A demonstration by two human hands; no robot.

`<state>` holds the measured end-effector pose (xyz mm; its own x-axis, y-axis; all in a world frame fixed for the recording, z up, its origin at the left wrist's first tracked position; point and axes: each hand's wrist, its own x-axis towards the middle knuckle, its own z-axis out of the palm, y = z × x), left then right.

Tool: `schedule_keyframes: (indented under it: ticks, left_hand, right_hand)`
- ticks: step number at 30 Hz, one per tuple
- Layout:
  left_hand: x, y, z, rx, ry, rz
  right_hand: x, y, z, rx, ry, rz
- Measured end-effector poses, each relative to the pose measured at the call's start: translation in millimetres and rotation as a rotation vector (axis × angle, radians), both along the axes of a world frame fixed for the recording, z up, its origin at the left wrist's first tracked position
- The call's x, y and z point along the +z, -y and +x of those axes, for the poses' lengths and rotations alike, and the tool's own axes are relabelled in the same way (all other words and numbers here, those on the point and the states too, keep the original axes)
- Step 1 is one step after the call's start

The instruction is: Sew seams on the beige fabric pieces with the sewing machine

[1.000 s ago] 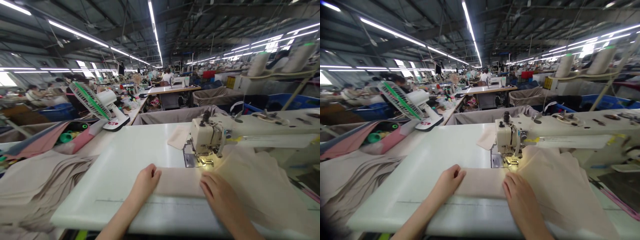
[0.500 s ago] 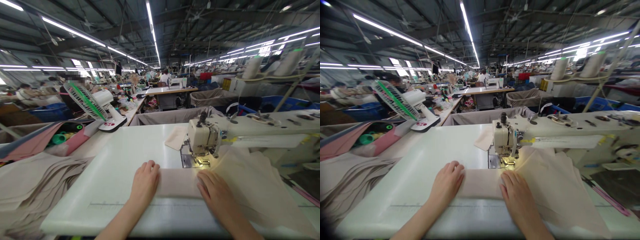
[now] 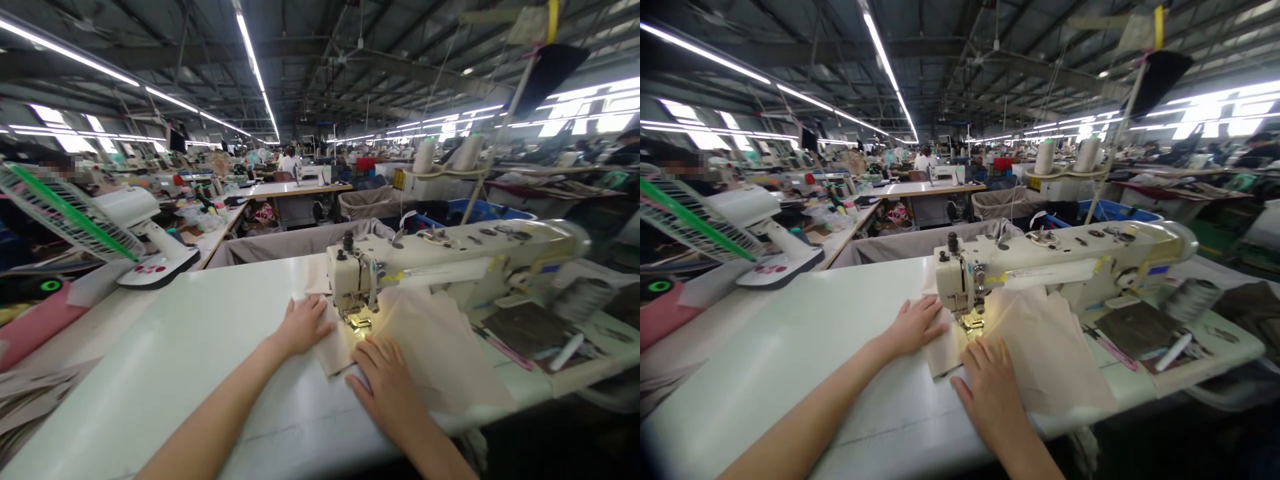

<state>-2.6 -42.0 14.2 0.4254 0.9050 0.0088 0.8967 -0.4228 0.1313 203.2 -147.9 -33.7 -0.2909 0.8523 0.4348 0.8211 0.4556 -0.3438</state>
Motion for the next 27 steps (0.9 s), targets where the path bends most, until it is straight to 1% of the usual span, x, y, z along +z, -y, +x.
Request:
schedule_keyframes:
  ticks: [2,4,9,11,14,18,23,25,27]
  left_hand:
    - [-3.5,-15,0,-0.052,0.024,-0.042]
    - [-4.7,-26,-1,-0.074,0.042,-0.073]
    - [-1.4,-37,-1,-0.133,0.065,-0.069]
    - [1.2,-38,3,-0.136,0.059,-0.063]
    - [5.2,-37,12,-0.086,0.038,-0.044]
    - [7.4,-28,20,-0.046,0.026,-0.026]
    - [1.2,-13,24,0.004,0.024,0.0]
    - [-1.9,-14,24,0.027,0.022,0.005]
    - [-3.6,-19,23,0.038,0.017,-0.001]
  right_hand:
    - [-0.4,1,-1,0.001,-0.015,-0.022]
    - [0.3,0,-3,0.01,-0.021,-0.034]
    - [1.9,-2,-7,-0.011,-0.007,-0.008]
    - [2.5,-3,-9,-0.023,0.007,-0.003]
    - [4.6,-3,-10,-0.018,0.024,-0.022]
    - [5.6,2,-10,-0.002,0.016,-0.027]
    - [-2.9,12,-8,0.005,0.006,0.014]
    - [-5.0,12,-8,0.002,-0.004,0.008]
    - [-4.0,9,-9,-0.001,-0.013,-0.01]
